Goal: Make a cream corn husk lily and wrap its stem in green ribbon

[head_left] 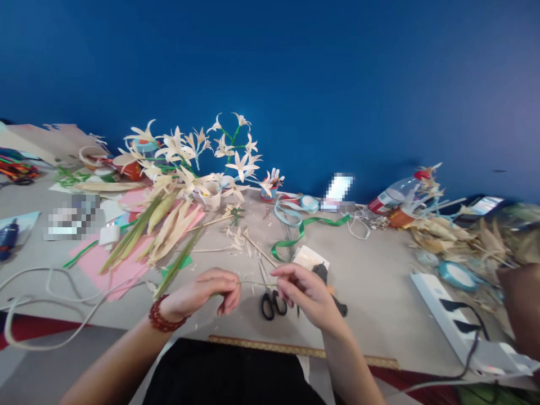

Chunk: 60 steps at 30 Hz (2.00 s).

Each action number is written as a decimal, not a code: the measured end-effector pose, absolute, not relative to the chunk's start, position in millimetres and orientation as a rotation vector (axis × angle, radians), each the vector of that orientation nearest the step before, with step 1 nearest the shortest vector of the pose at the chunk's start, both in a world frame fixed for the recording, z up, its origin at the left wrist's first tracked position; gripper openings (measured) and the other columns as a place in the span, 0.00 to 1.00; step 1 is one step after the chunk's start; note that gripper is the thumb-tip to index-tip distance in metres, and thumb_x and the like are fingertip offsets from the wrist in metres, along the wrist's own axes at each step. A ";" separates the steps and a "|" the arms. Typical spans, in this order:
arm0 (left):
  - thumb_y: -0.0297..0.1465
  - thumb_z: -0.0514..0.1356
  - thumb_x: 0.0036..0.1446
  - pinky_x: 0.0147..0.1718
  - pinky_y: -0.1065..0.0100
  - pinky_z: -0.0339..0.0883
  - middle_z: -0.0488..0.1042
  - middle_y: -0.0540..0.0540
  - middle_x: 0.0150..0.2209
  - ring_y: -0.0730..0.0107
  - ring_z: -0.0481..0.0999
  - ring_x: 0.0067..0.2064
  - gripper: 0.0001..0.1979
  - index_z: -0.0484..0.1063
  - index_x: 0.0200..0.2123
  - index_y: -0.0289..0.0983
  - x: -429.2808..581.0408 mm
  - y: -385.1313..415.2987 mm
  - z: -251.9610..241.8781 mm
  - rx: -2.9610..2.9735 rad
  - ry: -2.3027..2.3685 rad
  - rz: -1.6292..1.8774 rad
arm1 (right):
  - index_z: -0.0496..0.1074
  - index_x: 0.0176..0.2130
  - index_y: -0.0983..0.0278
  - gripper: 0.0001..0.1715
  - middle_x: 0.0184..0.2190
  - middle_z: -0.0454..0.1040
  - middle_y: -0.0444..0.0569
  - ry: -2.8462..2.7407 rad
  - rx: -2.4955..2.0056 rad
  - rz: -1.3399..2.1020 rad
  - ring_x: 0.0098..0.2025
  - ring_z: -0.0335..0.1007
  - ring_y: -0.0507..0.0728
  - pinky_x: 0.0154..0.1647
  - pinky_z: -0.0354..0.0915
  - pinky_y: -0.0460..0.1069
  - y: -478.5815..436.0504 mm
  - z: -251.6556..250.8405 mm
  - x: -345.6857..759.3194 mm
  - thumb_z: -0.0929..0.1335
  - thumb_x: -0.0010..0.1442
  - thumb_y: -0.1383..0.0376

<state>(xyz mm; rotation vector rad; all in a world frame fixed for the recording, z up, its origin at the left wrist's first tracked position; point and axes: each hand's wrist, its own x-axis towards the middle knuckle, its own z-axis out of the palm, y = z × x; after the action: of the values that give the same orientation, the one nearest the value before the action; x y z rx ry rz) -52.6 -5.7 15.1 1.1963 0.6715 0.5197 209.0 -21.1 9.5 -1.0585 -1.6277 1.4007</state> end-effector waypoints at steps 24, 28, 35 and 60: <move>0.39 0.53 0.65 0.30 0.71 0.65 0.73 0.48 0.27 0.72 0.71 0.28 0.16 0.74 0.34 0.34 -37.4 -6.8 20.1 1.457 0.734 0.516 | 0.73 0.39 0.63 0.12 0.32 0.75 0.50 -2.278 -0.985 0.444 0.33 0.70 0.54 0.34 0.64 0.46 -27.5 29.9 183.7 0.61 0.70 0.65; 0.36 0.52 0.66 0.32 0.73 0.66 0.73 0.49 0.28 0.74 0.72 0.29 0.15 0.73 0.33 0.35 -37.3 -10.7 24.2 1.737 0.869 0.609 | 0.73 0.39 0.64 0.12 0.31 0.75 0.50 -2.290 -0.977 0.334 0.31 0.69 0.53 0.32 0.62 0.45 -27.0 26.9 185.4 0.62 0.70 0.63; 0.30 0.59 0.62 0.36 0.73 0.68 0.79 0.47 0.34 0.71 0.78 0.35 0.06 0.75 0.39 0.38 -40.7 -16.3 22.3 2.125 0.939 0.869 | 0.75 0.37 0.63 0.12 0.26 0.70 0.46 -2.312 -0.954 0.258 0.26 0.66 0.51 0.28 0.57 0.44 -25.6 25.5 185.2 0.63 0.69 0.63; 0.20 0.61 0.58 0.33 0.72 0.70 0.78 0.47 0.28 0.72 0.77 0.31 0.09 0.74 0.41 0.36 -38.0 -19.2 20.7 2.155 0.788 1.207 | 0.72 0.37 0.64 0.09 0.25 0.69 0.46 -2.062 -0.922 0.700 0.28 0.64 0.52 0.31 0.58 0.47 -35.2 26.4 177.5 0.63 0.66 0.69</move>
<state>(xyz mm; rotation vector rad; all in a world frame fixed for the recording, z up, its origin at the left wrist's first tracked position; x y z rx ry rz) -38.0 -19.2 20.7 2.1555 0.7880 1.2068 177.5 -35.2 26.4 -0.9218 -2.0624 0.7004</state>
